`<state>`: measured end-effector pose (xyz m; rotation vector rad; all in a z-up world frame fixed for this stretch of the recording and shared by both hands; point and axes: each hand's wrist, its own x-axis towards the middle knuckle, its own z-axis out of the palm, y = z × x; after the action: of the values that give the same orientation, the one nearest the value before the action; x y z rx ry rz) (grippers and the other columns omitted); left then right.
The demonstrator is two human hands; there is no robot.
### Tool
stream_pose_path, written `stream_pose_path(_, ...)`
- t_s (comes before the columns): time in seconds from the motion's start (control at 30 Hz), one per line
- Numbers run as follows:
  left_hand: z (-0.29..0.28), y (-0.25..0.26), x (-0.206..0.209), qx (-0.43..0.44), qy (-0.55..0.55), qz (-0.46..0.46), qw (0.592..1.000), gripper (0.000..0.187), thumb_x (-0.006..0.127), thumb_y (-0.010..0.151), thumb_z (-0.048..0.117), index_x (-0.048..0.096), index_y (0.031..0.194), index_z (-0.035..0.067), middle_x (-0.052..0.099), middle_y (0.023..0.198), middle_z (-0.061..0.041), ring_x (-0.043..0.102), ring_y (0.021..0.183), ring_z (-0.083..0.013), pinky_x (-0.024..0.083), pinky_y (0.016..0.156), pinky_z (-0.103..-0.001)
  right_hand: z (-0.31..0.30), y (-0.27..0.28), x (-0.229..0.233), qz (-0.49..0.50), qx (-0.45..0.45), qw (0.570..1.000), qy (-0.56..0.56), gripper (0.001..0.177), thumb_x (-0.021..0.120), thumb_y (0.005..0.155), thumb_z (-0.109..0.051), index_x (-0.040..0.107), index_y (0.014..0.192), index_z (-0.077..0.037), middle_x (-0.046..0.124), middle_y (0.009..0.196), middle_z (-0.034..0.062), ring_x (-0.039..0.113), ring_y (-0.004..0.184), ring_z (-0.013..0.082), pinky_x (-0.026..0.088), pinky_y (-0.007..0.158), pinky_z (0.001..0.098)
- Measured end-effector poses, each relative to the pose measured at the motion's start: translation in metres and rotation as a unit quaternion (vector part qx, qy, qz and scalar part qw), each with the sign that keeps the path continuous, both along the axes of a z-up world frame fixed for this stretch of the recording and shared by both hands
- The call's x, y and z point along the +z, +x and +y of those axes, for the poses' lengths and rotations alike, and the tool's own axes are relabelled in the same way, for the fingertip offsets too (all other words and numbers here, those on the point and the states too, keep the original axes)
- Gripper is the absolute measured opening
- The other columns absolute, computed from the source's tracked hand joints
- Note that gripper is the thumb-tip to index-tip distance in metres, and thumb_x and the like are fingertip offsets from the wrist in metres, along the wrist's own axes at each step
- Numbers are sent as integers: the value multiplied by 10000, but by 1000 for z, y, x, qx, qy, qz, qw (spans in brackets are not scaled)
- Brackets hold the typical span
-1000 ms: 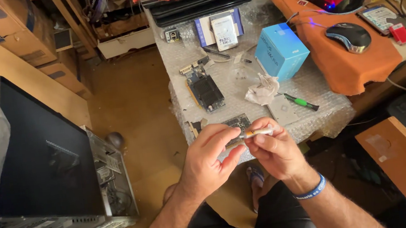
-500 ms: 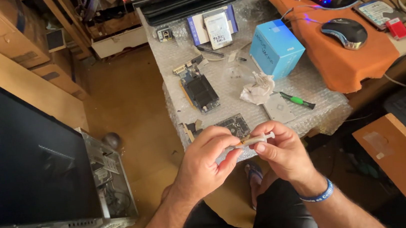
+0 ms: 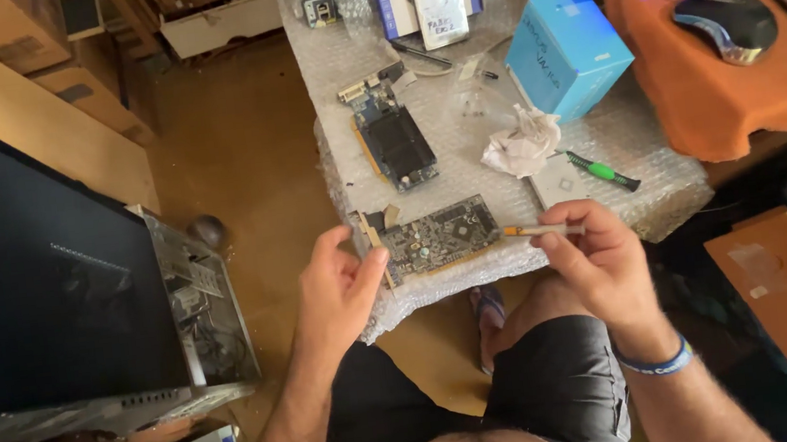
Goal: Cleaning a graphics card chip and reassembling the heatsink using thermal paste and a screwdriver
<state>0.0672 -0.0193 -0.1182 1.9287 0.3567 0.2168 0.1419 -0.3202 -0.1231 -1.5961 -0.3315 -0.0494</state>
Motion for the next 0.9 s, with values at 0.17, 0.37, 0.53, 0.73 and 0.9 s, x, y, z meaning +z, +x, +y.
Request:
stream_pose_path(0.17, 1, 22, -5, 19, 34, 2, 999, 523, 743, 871, 347, 591, 1236, 5, 679, 673, -138, 694, 656, -312, 535, 650, -447, 24, -6, 6, -4, 4, 1000, -31, 184, 663, 942, -3, 661, 1121, 41, 758, 842, 154, 611, 645, 68, 535, 578, 206)
stream_pose_path(0.37, -2, 26, -12, 80, 15, -15, 997, 353, 712, 781, 168, 600, 1091, 41, 694, 713, -124, 671, 618, -257, 522, 590, -389, 24, 0, -11, -15, 4, 1000, -20, 156, 629, 967, -13, 645, 1115, 35, 713, 793, 137, 594, 627, 96, 538, 553, 228)
stream_pose_path(0.53, -6, 18, -30, 142, -8, -170, 975, 322, 683, 751, 22, 537, 1037, 40, 639, 691, -149, 578, 458, -210, 439, 421, -322, 31, 1, -34, -4, 20, 999, 43, 150, 602, 987, -27, 609, 1127, 24, 667, 781, 125, 585, 634, 103, 532, 555, 230)
stream_pose_path(0.73, -17, 10, -17, 148, 10, -284, 947, 371, 632, 750, -83, 500, 1092, -23, 603, 660, -166, 496, 364, -163, 358, 334, -279, 40, -4, -44, -30, 62, 996, 65, 170, 539, 1012, -21, 552, 1171, 39, 661, 820, 130, 615, 601, 117, 516, 521, 227)
stream_pose_path(0.9, -23, 12, -18, 147, 31, -321, 935, 421, 640, 763, -136, 493, 1151, -64, 636, 697, -161, 495, 337, -132, 356, 313, -232, 46, -12, -55, -6, 62, 989, 131, 179, 512, 1028, -23, 535, 1190, 48, 647, 826, 128, 609, 568, 116, 494, 483, 217)
